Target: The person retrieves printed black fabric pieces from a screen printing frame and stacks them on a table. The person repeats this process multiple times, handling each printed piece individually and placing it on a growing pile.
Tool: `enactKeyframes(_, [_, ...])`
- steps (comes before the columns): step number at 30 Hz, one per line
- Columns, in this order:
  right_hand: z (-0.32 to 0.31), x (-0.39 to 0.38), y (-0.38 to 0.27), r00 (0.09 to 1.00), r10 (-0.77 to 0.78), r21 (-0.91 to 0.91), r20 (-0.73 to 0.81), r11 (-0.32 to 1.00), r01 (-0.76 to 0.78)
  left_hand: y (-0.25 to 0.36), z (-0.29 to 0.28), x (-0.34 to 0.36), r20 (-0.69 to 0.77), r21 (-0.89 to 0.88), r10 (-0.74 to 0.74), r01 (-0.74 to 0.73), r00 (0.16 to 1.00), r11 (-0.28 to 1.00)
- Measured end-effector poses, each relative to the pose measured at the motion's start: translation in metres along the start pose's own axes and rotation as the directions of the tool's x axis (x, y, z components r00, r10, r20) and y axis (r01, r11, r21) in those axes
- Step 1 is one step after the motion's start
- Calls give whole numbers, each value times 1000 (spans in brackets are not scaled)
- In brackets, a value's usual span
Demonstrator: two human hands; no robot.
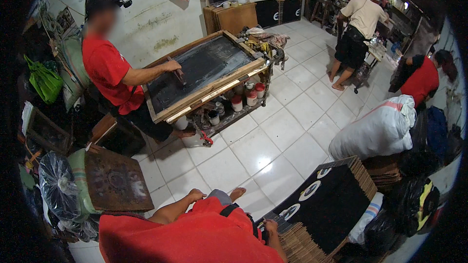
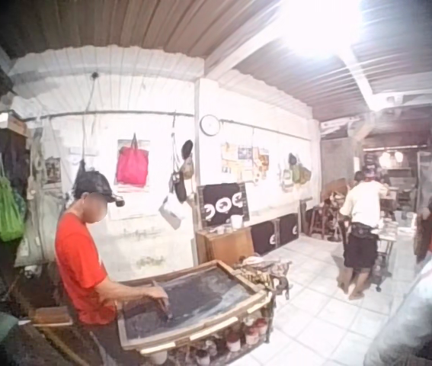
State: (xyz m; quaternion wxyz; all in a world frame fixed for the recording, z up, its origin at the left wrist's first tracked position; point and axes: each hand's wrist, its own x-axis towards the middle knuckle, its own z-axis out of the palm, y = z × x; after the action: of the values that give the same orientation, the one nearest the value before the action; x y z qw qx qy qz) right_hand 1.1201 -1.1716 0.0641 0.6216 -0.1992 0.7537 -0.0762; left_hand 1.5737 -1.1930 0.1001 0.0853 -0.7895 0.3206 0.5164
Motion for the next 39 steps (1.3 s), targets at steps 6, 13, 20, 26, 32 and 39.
enactKeyframes(6, [2,-4,-3,1000,17,-61,-5,998,-18,10,-8,-4,-3,-60,10,-10,1000,998])
enactKeyframes(13, [8,3,3,1000,10,-60,2,998,-10,11,-13,-6,25,-139,-19,22,999,990])
enactKeyframes(20, [8,6,6,1000,-2,-62,4,998,3,2,-5,-1,12,-117,-3,4,1000,993])
enactKeyframes(26, [6,-3,7,1000,6,48,-14,999,-5,-13,6,13,4,27,92,-92,996,995])
enactKeyframes(32, [3,4,13,999,-20,-7,-29,1000,20,-8,3,10,3,-23,51,-51,999,998])
enactKeyframes(39, [6,23,25,994,-97,-142,-49,986,89,8,-9,-1,3,-95,3,-3,1000,995])
